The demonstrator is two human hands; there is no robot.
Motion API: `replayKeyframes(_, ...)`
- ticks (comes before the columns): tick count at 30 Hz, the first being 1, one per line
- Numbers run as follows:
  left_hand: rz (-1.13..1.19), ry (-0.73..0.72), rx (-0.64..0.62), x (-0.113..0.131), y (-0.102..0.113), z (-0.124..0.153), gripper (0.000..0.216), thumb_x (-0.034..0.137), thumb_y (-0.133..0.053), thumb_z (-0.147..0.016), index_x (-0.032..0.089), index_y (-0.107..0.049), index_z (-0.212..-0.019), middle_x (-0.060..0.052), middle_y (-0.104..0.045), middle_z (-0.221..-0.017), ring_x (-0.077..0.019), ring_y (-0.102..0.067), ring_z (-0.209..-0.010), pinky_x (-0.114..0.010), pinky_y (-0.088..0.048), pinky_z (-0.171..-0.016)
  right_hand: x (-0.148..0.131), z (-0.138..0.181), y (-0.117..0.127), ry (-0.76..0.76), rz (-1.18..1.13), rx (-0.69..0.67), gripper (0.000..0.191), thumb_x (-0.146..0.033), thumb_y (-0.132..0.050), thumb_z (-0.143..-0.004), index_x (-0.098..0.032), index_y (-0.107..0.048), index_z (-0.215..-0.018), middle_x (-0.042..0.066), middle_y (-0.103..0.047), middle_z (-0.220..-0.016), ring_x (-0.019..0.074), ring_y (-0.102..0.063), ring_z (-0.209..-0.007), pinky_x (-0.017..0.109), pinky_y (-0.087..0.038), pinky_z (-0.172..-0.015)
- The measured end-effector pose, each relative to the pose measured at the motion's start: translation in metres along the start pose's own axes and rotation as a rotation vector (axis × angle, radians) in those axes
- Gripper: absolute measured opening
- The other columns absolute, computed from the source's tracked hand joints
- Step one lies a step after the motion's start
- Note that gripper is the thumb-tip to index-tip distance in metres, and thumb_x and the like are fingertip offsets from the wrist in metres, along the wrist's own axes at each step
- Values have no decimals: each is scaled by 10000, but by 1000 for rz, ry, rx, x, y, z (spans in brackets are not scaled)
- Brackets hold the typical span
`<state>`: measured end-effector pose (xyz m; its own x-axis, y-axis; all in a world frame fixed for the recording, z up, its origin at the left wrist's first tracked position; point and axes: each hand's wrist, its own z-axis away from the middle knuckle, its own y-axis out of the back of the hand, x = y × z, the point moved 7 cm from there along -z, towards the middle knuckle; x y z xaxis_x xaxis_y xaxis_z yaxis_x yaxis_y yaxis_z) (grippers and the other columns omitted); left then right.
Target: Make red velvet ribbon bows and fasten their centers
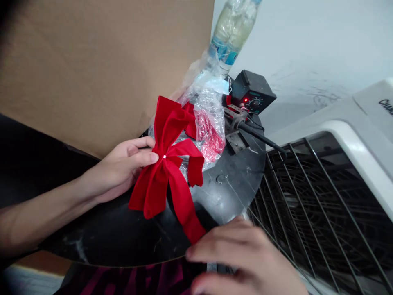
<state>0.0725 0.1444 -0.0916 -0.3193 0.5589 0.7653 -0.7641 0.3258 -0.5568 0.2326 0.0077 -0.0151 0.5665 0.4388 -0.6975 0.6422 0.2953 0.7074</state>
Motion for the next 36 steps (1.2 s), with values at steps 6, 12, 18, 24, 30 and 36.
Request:
replayKeyframes(6,-99,-139,-34,4,-2,2,308,190,-922,-750,172,-647,-886,33,-669,-733,-114,-693,-682,-199,-583,-680,34,-28,10,-397,-42,593,179,-344,-786,-936,-264,-770,-1095,19,-799,-1018,161,-763,-876,247,-625,-803)
replayKeyframes(12,-26,-134,32,1,-1,3,261,108,-888,-741,160,-661,-859,35,-693,-701,-79,-655,-623,-152,-556,-635,50,-49,-31,-490,-352,641,140,-356,-686,-993,-218,-684,-969,-12,-701,-793,87,-616,-540,188,-465,-460)
replayKeyframes(18,11,31,4,-13,-7,5,232,179,-853,-824,159,-638,-908,-2,-752,-727,-133,-748,-684,-217,-621,-696,46,-30,-34,-488,-228,528,97,-306,-683,-996,-227,-709,-947,-34,-693,-708,103,-644,-573,211,-515,-551)
replayKeyframes(24,-28,94,-140,-16,-10,7,277,252,-818,-895,178,-587,-1030,-53,-787,-755,-171,-771,-690,-268,-648,-685,70,-32,24,-305,6,637,363,-379,-781,-920,-245,-716,-1251,73,-750,-1246,235,-707,-1137,369,-562,-1010)
replayKeyframes(30,-78,175,-186,-21,-12,8,321,238,-775,-931,244,-486,-1068,-25,-775,-730,-158,-736,-628,-253,-623,-607,85,-53,33,-416,-225,312,228,-426,-831,-869,-203,-784,-875,6,-751,-756,148,-648,-621,266,-516,-564)
replayKeyframes(36,-162,307,-131,-27,-9,5,268,272,-780,-927,207,-549,-1047,-30,-743,-710,-93,-646,-602,-143,-530,-559,64,-36,53,-345,230,266,97,-304,-743,-953,-229,-765,-1011,25,-764,-972,190,-699,-821,321,-540,-727)
